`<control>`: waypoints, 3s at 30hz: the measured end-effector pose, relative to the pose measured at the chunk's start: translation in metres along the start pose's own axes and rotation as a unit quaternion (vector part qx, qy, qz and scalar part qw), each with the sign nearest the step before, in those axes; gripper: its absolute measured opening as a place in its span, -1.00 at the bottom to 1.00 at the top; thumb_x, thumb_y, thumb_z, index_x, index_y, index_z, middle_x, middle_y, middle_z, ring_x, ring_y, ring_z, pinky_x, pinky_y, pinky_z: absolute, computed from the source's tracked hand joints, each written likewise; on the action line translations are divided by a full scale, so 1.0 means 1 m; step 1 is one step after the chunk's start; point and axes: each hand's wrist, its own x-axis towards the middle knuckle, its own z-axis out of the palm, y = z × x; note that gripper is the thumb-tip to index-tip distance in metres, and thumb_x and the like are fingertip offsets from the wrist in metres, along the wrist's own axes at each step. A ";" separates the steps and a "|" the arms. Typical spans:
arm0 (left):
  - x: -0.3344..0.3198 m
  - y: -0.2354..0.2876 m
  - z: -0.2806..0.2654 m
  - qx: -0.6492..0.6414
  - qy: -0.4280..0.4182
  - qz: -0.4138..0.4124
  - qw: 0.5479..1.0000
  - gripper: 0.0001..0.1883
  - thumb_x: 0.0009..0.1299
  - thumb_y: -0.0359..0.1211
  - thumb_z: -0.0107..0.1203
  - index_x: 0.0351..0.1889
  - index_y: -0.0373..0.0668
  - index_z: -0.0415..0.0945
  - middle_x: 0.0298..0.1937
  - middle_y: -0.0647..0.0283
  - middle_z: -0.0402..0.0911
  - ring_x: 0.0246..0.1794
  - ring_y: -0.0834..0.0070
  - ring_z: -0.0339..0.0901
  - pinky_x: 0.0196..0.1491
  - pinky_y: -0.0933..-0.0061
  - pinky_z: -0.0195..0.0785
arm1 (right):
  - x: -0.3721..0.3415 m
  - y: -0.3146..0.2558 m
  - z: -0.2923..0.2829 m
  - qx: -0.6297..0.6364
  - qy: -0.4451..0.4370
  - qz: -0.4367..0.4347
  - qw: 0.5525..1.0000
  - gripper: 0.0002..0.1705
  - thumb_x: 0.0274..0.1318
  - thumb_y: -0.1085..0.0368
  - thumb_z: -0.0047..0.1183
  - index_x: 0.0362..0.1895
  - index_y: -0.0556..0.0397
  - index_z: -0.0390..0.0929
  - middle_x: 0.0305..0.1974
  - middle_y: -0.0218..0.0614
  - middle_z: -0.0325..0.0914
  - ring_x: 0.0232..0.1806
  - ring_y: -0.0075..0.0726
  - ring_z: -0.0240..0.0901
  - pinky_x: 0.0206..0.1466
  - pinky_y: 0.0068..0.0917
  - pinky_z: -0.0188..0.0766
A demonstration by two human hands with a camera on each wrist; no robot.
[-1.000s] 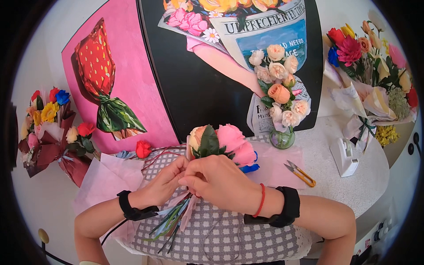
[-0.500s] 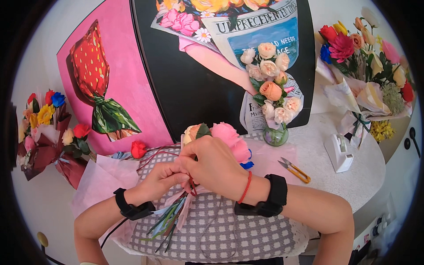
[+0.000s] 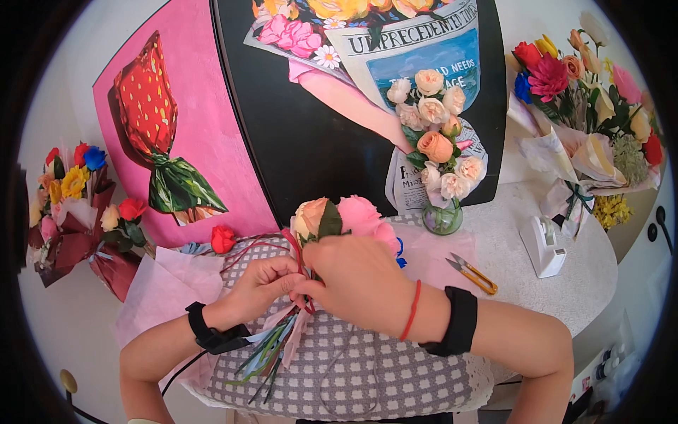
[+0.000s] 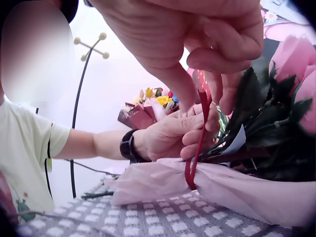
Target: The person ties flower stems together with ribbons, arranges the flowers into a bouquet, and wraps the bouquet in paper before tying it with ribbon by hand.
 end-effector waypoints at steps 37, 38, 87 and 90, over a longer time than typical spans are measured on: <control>0.001 0.025 0.012 0.370 0.040 0.259 0.891 -0.79 0.04 -0.64 0.08 -0.36 -0.21 0.47 -0.37 0.23 0.46 -0.37 0.33 0.47 -0.31 0.46 0.36 | -0.012 0.023 0.021 0.239 -0.049 0.071 0.967 -0.91 -0.15 0.42 -0.04 -0.50 0.19 0.48 -0.64 -0.09 0.44 -0.57 -0.04 0.41 -0.48 -0.30 0.30; 0.001 0.025 0.011 0.355 0.039 0.247 0.901 -0.79 0.03 -0.64 0.09 -0.38 -0.21 0.47 -0.35 0.23 0.46 -0.37 0.35 0.47 -0.32 0.48 0.36 | -0.013 0.022 0.020 0.239 -0.049 0.071 0.967 -0.91 -0.15 0.42 -0.04 -0.50 0.19 0.48 -0.64 -0.09 0.44 -0.57 -0.04 0.41 -0.48 -0.30 0.30; -0.003 0.008 0.000 0.115 -0.042 -0.010 0.992 -0.92 0.34 -0.45 -0.10 -0.40 -0.25 0.34 -0.51 0.41 0.43 -0.45 0.76 0.31 -0.38 0.67 0.19 | -0.015 0.026 0.005 0.134 -0.190 -0.018 0.972 -0.87 -0.04 0.30 -0.02 -0.53 0.08 0.42 -0.58 -0.23 0.41 -0.50 -0.14 0.39 -0.44 -0.31 0.24; -0.005 0.009 0.002 0.143 -0.025 0.001 0.989 -0.89 0.32 -0.44 -0.08 -0.43 -0.27 0.34 -0.55 0.38 0.44 -0.48 0.73 0.33 -0.41 0.63 0.21 | -0.017 0.028 0.007 0.122 -0.198 -0.016 0.972 -0.87 -0.02 0.29 0.00 -0.50 0.07 0.42 -0.56 -0.27 0.40 -0.53 -0.22 0.37 -0.46 -0.38 0.21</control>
